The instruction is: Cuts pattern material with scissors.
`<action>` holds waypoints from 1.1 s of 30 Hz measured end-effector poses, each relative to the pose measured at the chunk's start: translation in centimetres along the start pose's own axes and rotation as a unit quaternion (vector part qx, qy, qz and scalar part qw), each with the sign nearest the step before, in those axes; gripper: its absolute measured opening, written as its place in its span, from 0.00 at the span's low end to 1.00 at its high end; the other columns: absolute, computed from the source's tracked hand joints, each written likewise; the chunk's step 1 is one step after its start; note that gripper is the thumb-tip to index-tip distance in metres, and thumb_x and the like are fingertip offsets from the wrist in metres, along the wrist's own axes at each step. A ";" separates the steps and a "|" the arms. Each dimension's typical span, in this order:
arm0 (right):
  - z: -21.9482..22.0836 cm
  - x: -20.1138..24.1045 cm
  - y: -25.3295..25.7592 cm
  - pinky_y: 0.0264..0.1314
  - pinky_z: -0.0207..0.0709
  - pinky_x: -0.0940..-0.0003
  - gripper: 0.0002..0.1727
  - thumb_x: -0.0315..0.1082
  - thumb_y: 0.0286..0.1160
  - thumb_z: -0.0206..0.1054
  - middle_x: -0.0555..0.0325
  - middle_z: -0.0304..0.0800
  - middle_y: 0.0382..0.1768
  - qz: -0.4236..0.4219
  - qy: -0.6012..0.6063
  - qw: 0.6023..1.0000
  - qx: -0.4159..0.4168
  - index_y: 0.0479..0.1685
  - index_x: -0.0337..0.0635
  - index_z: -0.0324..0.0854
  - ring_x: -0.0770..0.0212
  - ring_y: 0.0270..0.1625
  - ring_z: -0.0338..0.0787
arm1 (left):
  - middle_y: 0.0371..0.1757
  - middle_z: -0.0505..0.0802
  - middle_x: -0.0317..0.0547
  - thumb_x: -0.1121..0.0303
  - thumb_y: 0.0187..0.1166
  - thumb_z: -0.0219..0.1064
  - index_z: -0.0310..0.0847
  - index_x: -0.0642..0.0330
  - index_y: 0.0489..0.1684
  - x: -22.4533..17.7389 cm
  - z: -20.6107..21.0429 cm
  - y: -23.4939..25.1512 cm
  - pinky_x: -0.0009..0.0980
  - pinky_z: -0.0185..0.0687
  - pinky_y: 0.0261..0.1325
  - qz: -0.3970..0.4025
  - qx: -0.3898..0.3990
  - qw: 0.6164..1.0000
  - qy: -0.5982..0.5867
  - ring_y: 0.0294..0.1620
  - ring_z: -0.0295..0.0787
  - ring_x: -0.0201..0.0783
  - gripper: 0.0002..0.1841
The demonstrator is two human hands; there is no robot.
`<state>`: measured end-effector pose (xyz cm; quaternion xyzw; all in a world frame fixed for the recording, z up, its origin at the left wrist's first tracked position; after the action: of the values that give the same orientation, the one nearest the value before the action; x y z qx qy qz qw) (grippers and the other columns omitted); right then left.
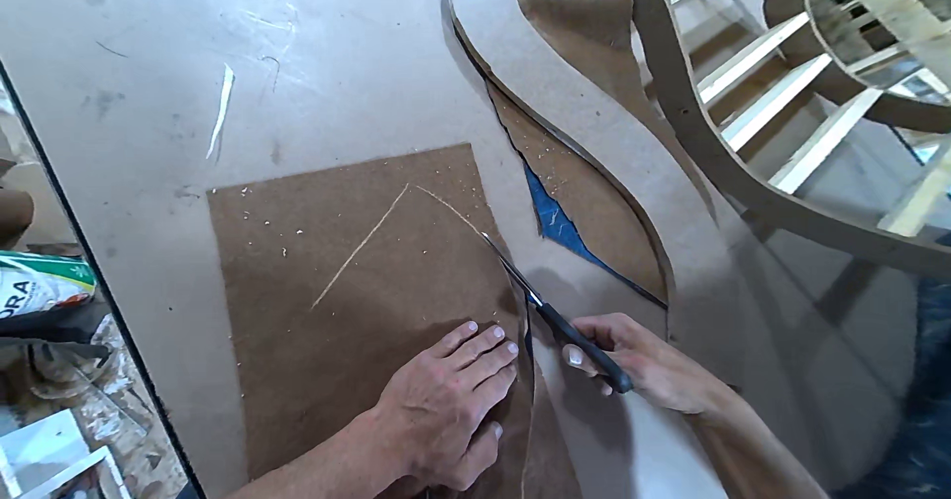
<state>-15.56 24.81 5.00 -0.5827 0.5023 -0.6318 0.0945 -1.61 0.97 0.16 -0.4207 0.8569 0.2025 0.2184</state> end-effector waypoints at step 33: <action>-2.7 2.8 3.1 0.21 0.76 0.79 0.19 0.57 0.60 0.77 0.64 0.84 0.20 0.010 -0.040 0.998 0.043 0.27 0.51 0.86 0.71 0.19 0.83 | 0.86 0.77 0.42 0.45 0.81 0.50 0.79 0.54 0.76 0.0 -0.1 0.0 0.46 0.49 0.94 0.001 0.003 1.000 0.004 0.92 0.61 0.44 0.31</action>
<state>-20.04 22.78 5.01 -0.5976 0.4766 -0.6281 0.1457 -1.60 0.92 0.28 -0.4199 0.8589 0.1984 0.2158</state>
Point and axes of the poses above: each hand's wrist, its own y-axis towards the middle knuckle, its own z-axis out of the palm, x = y × z, the point moved 2 cm from there along y, towards the middle knuckle
